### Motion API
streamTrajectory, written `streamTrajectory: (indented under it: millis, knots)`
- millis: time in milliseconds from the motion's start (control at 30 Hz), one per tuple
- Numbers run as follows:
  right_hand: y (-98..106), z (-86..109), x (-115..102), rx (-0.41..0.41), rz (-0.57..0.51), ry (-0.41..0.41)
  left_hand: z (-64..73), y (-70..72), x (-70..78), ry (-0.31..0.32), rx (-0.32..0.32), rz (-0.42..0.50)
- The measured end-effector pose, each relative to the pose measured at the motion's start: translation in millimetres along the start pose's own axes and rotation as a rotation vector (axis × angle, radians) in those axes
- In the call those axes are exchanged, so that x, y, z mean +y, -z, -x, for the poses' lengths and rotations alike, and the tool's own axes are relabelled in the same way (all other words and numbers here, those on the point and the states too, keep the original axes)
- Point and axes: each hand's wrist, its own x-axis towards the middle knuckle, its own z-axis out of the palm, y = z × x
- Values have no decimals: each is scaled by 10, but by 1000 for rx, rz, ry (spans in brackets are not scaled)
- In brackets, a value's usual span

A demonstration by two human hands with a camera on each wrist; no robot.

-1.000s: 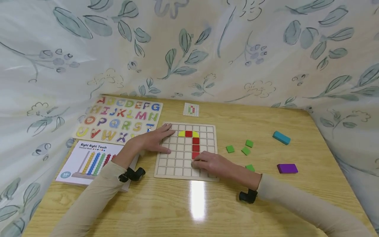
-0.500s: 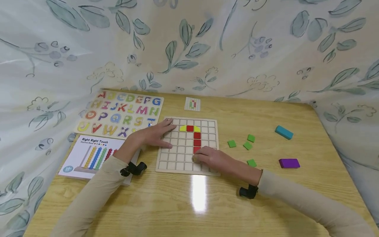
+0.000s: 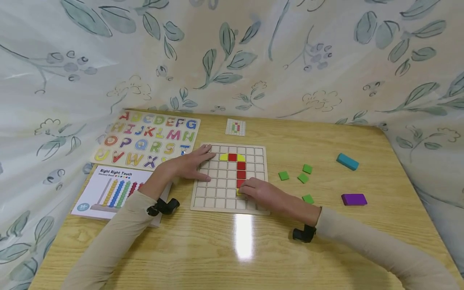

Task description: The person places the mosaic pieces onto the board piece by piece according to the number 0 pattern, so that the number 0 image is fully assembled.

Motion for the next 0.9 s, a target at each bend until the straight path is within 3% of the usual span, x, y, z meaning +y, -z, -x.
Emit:
streamTrajectory:
  millis: [467,667,900]
  knots:
    - [33,7,20,-40,54,45,-27,11,2,13,-8,5]
    - [-9,46,23,-9,187,147,-39,21,22,13,-15,9]
    - [-18,43,-73,-3,307,185,-4,8,11,14,-11,14]
